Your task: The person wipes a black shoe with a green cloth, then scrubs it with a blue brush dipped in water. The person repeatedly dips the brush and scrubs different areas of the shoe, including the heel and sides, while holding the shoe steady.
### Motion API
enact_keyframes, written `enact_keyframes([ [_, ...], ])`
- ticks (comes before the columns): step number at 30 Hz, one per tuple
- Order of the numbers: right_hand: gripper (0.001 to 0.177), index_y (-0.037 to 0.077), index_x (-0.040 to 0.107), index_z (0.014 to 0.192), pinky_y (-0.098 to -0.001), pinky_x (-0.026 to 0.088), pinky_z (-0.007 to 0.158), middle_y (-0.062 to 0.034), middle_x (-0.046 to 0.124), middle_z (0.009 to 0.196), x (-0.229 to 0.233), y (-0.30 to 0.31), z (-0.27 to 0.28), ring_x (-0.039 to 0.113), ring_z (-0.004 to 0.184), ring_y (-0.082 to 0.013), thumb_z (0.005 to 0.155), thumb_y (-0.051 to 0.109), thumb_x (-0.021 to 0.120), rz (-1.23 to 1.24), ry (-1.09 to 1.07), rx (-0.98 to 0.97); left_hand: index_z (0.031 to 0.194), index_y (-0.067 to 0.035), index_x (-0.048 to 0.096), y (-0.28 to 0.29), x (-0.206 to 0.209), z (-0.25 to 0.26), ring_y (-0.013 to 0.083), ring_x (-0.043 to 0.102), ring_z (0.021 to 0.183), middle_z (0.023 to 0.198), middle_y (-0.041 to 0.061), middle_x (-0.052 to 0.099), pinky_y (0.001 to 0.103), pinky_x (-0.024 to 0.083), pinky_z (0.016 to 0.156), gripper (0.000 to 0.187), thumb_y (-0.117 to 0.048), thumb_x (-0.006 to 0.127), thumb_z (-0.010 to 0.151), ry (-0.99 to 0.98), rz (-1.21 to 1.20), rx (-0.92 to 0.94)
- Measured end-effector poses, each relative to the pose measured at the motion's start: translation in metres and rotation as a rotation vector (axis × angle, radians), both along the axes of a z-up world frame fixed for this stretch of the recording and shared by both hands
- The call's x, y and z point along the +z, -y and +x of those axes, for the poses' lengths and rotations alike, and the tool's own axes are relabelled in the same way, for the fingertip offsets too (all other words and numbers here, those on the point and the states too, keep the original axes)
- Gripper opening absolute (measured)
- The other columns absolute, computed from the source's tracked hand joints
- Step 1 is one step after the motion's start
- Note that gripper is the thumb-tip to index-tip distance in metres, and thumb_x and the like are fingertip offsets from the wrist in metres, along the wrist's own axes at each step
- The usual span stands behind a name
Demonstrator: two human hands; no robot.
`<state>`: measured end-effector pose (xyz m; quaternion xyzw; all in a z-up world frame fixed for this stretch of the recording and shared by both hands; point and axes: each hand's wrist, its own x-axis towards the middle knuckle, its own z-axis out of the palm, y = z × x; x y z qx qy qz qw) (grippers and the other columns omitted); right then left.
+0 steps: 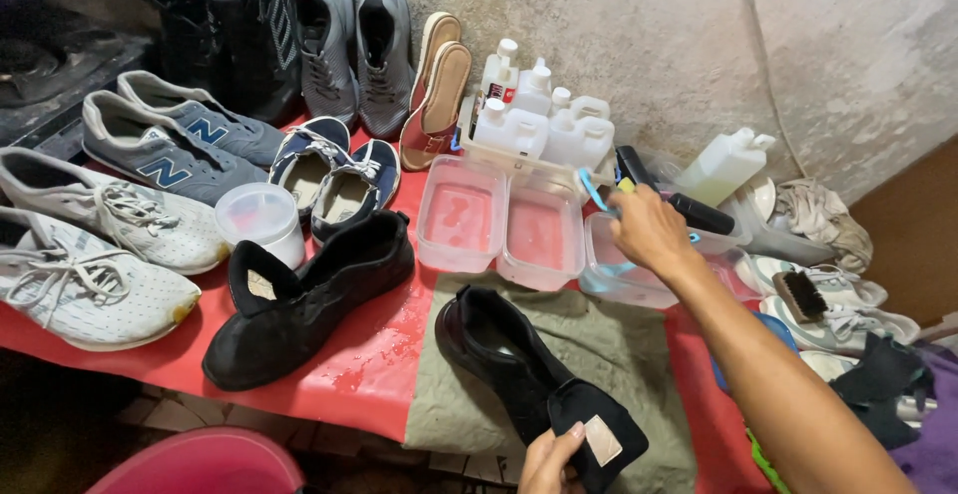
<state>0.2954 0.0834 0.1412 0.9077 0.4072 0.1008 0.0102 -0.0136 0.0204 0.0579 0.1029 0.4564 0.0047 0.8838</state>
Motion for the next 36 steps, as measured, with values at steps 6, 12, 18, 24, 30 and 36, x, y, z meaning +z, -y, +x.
enact_keyframes([
  [6,0.035,0.016,0.077,0.113,-0.0585,0.055,0.090,-0.0201,0.061,0.122,-0.013,0.061,0.018,0.067,0.109,-0.0512,0.093,0.011,0.049,-0.303,-0.128,-0.352,0.118,-0.011,0.091,0.033,-0.054,0.006,0.0159,0.069,0.135,0.144,0.000,0.071,0.027,0.057,0.100,0.035,-0.017,0.070,0.091,0.066,0.491,0.099],
  [12,0.049,0.029,0.079,0.118,-0.0534,0.057,0.090,-0.0085,0.073,0.124,-0.031,0.078,0.026,0.069,0.114,-0.0396,0.083,0.003,0.056,-0.249,-0.233,-0.271,0.129,-0.012,0.083,0.033,-0.089,0.025,0.0274,0.076,0.122,0.136,0.005,0.070,0.033,0.063,0.083,0.043,-0.007,0.062,0.091,0.084,0.598,0.189],
  [18,0.041,0.023,0.077,0.120,-0.0607,0.056,0.089,-0.0198,0.062,0.128,-0.035,0.077,0.016,0.065,0.115,-0.0491,0.094,0.004,0.052,-0.295,-0.161,-0.206,0.153,-0.008,0.059,0.006,-0.086,0.034,0.0365,0.065,0.128,0.148,0.019,0.067,0.048,0.054,0.103,0.083,-0.054,0.062,0.084,0.238,-0.241,0.065],
  [24,0.048,0.026,0.072,0.127,-0.0650,0.055,0.085,-0.0182,0.060,0.122,-0.026,0.092,0.005,0.067,0.108,-0.0515,0.096,0.004,0.044,-0.215,-0.148,-0.247,0.154,-0.005,0.055,0.009,-0.056,0.027,0.0432,0.064,0.128,0.150,0.023,0.063,0.053,0.052,0.104,0.072,-0.039,0.065,0.091,0.093,-0.208,0.145],
  [30,0.061,0.030,0.074,0.127,-0.0610,0.056,0.082,-0.0215,0.072,0.103,-0.018,0.120,-0.009,0.068,0.099,-0.0504,0.084,-0.006,0.050,-0.038,-0.116,-0.185,0.127,0.012,0.077,0.022,-0.061,0.026,0.0375,0.076,0.105,0.116,0.029,0.081,0.040,0.057,0.080,0.053,-0.024,0.067,0.090,0.130,0.175,0.209],
  [36,0.060,0.021,0.059,0.147,-0.0635,0.055,0.077,-0.0245,0.059,0.102,-0.051,0.143,-0.022,0.063,0.095,-0.0512,0.094,-0.003,0.043,0.118,-0.100,-0.197,0.139,0.015,0.065,0.026,-0.101,0.033,0.0442,0.070,0.119,0.130,0.035,0.074,0.046,0.055,0.097,0.055,-0.013,0.063,0.092,0.375,0.139,0.201],
])
